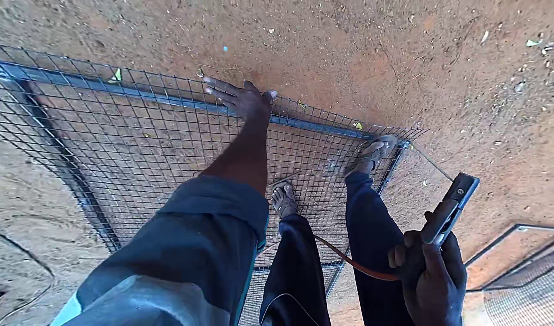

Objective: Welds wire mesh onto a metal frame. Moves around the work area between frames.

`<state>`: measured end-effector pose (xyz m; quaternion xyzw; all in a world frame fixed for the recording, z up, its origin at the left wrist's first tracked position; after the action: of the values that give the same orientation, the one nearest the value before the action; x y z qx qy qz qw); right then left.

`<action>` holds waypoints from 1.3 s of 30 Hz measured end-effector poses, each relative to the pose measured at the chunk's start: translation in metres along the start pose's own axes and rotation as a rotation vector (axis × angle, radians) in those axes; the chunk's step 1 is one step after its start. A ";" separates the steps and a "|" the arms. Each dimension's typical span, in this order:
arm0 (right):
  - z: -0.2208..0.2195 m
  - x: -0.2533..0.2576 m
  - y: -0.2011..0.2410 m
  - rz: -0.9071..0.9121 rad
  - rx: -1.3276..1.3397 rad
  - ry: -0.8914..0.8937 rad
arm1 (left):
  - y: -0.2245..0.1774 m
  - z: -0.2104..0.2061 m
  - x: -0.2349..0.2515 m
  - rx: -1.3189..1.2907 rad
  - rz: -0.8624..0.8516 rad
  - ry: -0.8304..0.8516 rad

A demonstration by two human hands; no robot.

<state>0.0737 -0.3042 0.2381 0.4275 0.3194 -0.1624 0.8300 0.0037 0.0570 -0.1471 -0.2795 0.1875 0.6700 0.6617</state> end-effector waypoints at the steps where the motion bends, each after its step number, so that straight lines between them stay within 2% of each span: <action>1: 0.000 -0.008 0.012 -0.005 0.003 -0.008 | 0.000 0.001 0.002 -0.004 -0.011 0.009; 5: 0.015 -0.039 0.077 -0.026 -0.032 0.034 | 0.005 0.002 0.007 0.014 -0.045 0.053; 8: 0.019 -0.043 0.103 0.023 -0.062 0.108 | 0.005 0.001 0.004 -0.008 -0.034 0.074; 12: -0.016 -0.021 0.094 0.069 -0.061 0.120 | 0.001 0.000 0.010 -0.004 0.014 0.040; 16: -0.050 0.010 0.070 -0.012 -0.089 0.158 | -0.001 0.001 0.003 -0.023 -0.009 0.025; 22: -0.036 0.039 0.073 -0.143 -0.199 0.241 | -0.011 0.007 0.004 0.016 0.053 0.056; 26: -0.041 0.047 0.079 -0.235 -0.223 0.277 | -0.019 0.010 0.001 0.032 0.106 0.065; 34: -0.057 0.062 0.087 -0.285 -0.284 0.354 | -0.014 0.004 0.007 0.030 0.078 0.033; 37: -0.069 0.085 0.088 -0.271 -0.400 0.350 | -0.023 -0.003 0.002 0.036 0.081 0.038; 39: -0.086 0.104 0.086 -0.204 -0.498 0.397 | -0.024 0.008 0.000 0.028 0.126 0.022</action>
<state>0.1638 -0.1832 0.1841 0.2007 0.5457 -0.0752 0.8101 0.0261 0.0636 -0.1378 -0.2651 0.2214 0.7045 0.6200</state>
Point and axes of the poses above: each hand's wrist, its own x-axis towards the middle knuckle, its own z-axis out of the back of the hand, y = z × x, the point moved 2 cm from there along x, towards the middle knuckle, and after that the axes turned 14 degrees about -x, right-handed, at the moved point
